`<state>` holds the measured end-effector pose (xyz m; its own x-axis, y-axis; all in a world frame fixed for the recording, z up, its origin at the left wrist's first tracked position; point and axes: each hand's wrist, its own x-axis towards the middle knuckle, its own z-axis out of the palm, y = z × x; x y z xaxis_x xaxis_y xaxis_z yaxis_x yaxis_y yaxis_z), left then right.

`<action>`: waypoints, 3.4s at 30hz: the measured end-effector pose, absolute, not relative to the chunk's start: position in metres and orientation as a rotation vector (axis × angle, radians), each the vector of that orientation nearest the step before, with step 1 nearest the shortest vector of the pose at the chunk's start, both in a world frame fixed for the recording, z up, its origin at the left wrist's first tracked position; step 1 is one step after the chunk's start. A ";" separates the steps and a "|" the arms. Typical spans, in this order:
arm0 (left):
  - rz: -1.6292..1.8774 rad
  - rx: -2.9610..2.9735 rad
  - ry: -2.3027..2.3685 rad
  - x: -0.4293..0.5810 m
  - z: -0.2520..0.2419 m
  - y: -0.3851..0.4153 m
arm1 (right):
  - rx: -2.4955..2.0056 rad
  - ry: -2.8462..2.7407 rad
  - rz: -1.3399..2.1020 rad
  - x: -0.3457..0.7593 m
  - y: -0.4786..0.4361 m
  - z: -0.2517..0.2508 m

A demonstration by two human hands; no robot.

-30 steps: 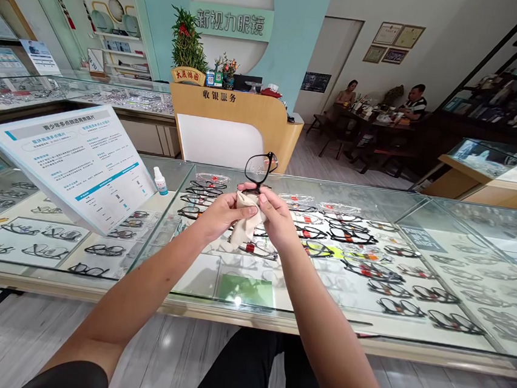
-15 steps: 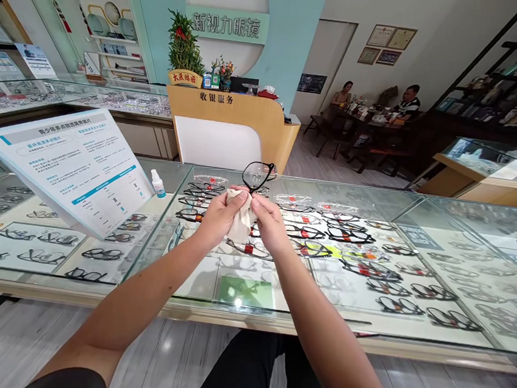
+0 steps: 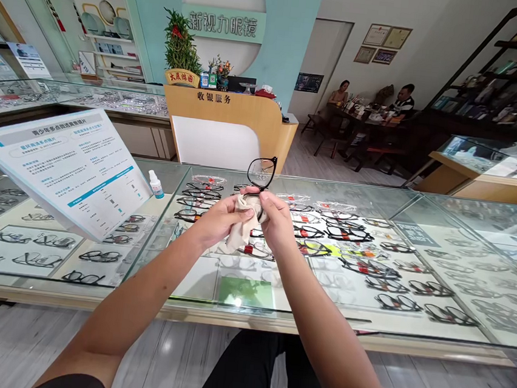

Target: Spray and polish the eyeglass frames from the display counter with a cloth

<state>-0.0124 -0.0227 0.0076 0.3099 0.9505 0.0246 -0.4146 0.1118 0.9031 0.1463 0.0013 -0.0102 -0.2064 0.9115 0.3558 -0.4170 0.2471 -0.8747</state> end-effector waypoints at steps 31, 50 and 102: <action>1.162 1.118 0.786 -0.013 -0.004 -0.018 | -0.510 -1.209 1.348 0.150 0.005 -0.006; 1.251 1.134 0.832 0.000 -0.006 -0.024 | -0.523 -1.215 1.379 0.142 0.000 -0.008; 1.354 1.269 0.871 -0.009 -0.008 -0.014 | -0.537 -1.161 1.411 0.137 -0.006 -0.006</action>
